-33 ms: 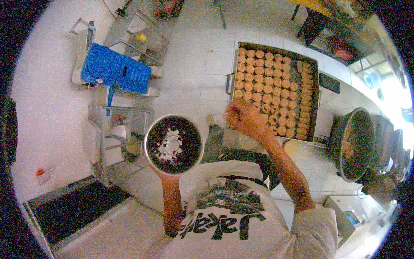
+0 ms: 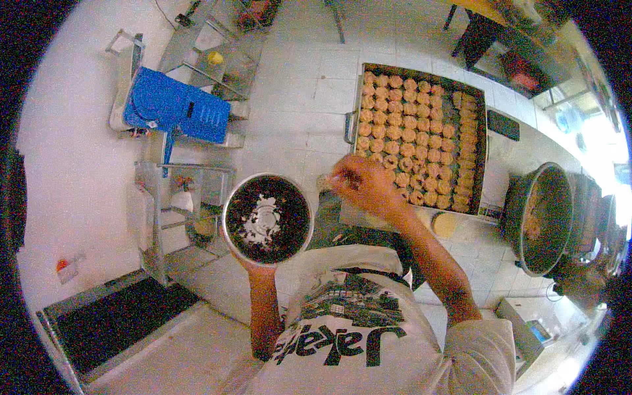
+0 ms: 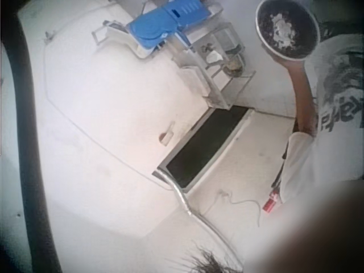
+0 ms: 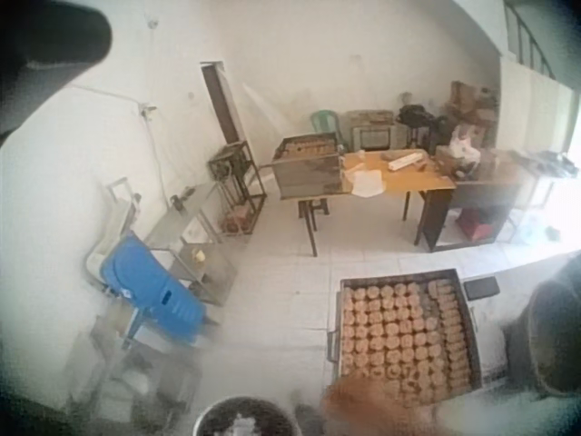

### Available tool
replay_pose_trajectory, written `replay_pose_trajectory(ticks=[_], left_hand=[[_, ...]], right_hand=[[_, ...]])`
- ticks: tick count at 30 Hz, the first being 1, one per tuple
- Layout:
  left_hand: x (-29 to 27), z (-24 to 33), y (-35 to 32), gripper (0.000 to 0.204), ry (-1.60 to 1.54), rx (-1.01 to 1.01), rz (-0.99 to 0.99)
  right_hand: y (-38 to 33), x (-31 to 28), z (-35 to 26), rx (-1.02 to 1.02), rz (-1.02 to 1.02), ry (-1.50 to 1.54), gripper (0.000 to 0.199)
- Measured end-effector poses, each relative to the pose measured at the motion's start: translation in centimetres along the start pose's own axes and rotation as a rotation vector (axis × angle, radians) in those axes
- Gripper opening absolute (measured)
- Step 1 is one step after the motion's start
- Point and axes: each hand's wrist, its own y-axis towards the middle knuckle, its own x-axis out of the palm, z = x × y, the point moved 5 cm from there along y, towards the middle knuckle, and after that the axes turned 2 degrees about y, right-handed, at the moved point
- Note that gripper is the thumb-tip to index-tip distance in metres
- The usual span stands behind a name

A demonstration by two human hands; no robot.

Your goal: The person assembles dumplings by placing meat filling onto dough wrappers, folding them, and arranging them on a tray. They then add toppings to the dumplings from separate bowls.

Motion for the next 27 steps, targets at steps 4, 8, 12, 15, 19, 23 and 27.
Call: replay_pose_trajectory(ticks=[4,8,12,15,19,23,27], left_hand=[[2.9,-1.4,0.1,0.065,-0.302,-0.165,-0.112],[3.4,-1.6,0.2,0.064,-0.153,-0.144,-0.065],[2.3,-2.6,0.5,0.065,-0.081,-0.147,-0.044],[1.7,-3.2,0.6,0.066,-0.011,-0.138,-0.09],[1.5,-3.6,1.1,0.067,-0.172,-0.219,0.002],[2.7,-1.7,1.9,0.066,-0.084,-0.098,-0.143],[1.6,-0.7,2.7,0.065,-0.299,-0.165,-0.107]], right_hand=[[-0.9,4.1,-8.4,-0.413,-0.085,-0.17,0.019],[-0.4,6.9,-9.0,-0.437,-0.081,-0.564,0.016],[-0.4,7.8,-7.6,-0.376,-0.119,-0.589,0.011],[-0.2,7.5,-7.2,-0.307,-0.116,-0.449,0.013],[-0.4,5.1,-7.0,-0.291,-0.078,-0.053,0.014],[-1.1,1.4,-3.1,0.037,-0.071,0.265,0.021],[-1.8,-2.1,4.3,0.258,-0.034,0.184,0.02]])
